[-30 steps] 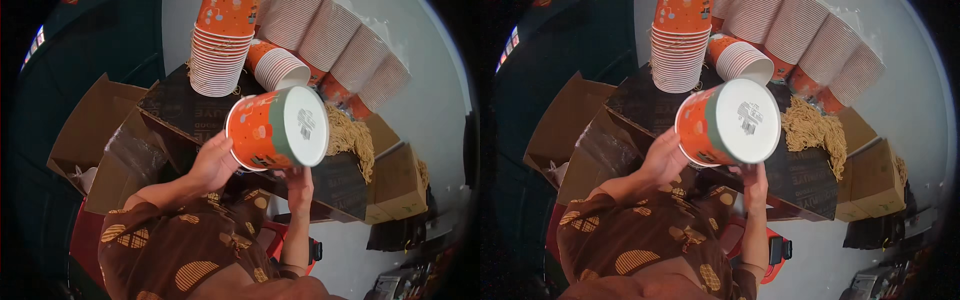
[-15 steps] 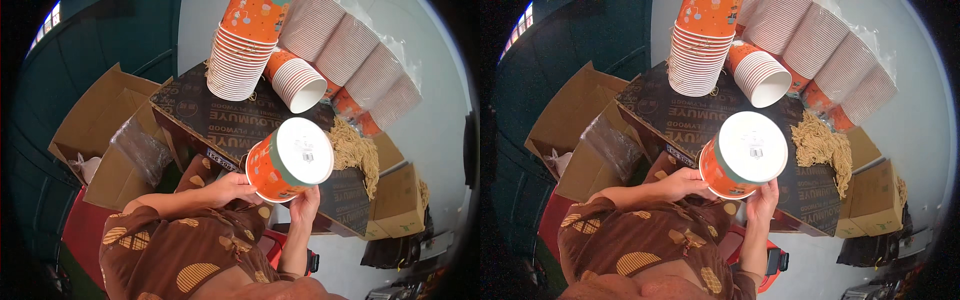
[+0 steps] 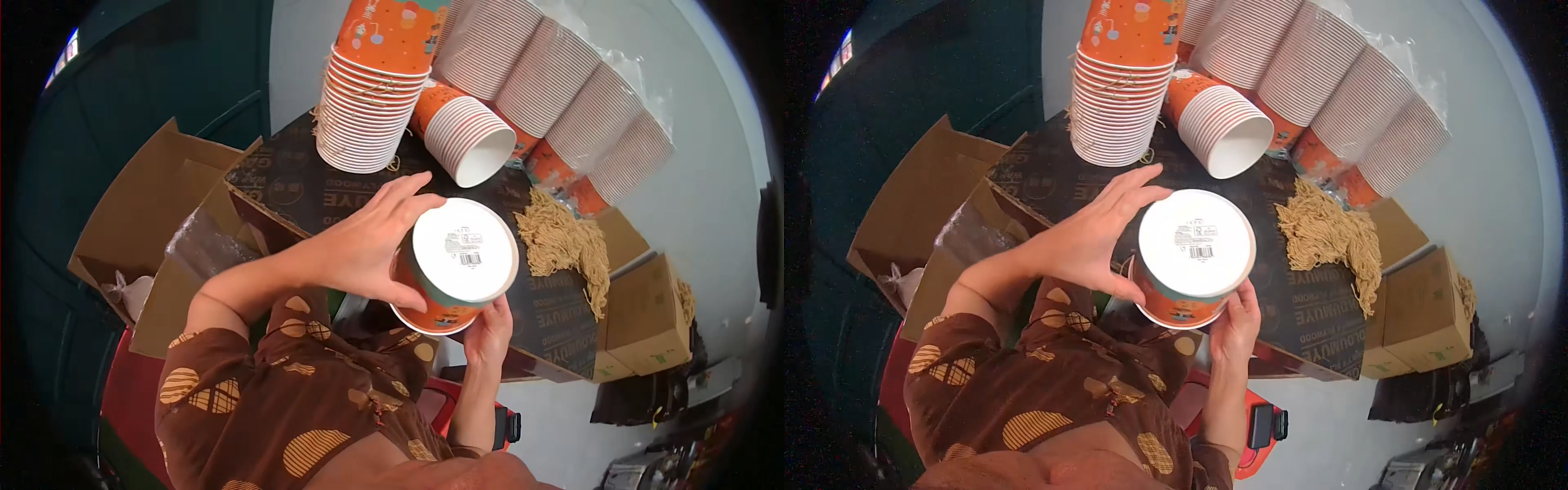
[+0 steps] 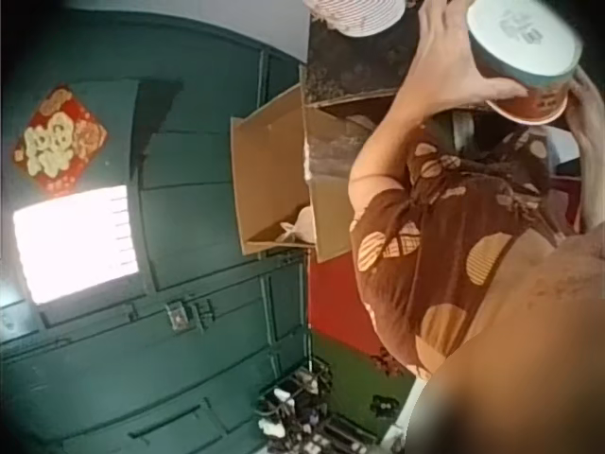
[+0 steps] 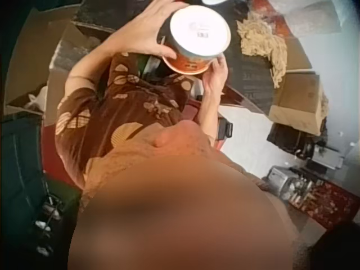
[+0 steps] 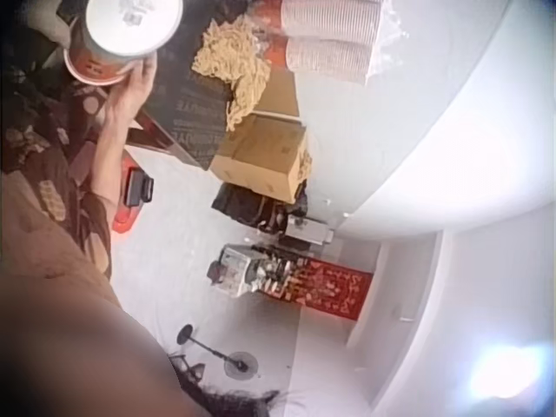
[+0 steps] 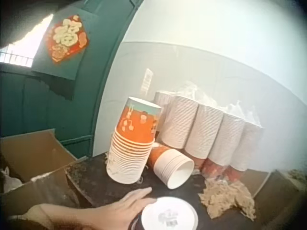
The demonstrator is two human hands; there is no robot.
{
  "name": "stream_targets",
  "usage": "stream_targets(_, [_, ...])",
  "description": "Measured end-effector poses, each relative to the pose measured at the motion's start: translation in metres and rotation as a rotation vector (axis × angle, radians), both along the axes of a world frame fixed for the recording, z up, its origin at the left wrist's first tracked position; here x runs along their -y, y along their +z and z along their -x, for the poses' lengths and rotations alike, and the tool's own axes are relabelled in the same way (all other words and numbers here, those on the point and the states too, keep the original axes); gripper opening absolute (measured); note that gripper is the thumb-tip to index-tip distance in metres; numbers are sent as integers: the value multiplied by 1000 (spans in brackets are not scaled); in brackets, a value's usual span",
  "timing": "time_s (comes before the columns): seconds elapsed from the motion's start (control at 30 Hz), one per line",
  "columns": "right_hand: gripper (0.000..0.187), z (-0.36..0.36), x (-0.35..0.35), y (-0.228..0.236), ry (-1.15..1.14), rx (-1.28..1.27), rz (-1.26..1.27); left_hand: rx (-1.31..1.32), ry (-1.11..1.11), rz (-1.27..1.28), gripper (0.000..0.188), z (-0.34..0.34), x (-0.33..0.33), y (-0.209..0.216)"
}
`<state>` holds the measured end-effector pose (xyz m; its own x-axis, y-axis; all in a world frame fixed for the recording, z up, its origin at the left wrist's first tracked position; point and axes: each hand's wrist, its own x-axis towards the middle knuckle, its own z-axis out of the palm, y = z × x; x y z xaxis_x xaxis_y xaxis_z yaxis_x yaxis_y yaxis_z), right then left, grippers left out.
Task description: Manually attaching string handles to paper buckets.
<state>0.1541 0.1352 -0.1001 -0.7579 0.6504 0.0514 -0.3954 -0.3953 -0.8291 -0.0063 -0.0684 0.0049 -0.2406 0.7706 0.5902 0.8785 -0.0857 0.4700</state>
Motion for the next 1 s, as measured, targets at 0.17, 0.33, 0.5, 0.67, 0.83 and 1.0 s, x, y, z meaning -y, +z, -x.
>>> stream_targets(0.17, [35,1,-1,-6,2,16,1,-201,-36,269,112,0,-27,37])
stream_targets(0.33, [34,-2,-1,-5,-14,19,31,-203,-95,485,106,7,-51,43])
stream_targets(0.5, [36,-3,2,-4,5,16,-12,-294,-83,327,102,-4,-42,34])
stream_targets(0.67, [36,-16,-7,2,111,112,-263,-263,-44,259,100,-14,-10,44])
stream_targets(0.83, [29,-29,-37,12,-283,321,-1072,-330,199,159,107,10,50,74])
stream_targets(1.0, [22,-29,-67,-12,-228,361,-728,-295,666,-52,97,52,117,123])
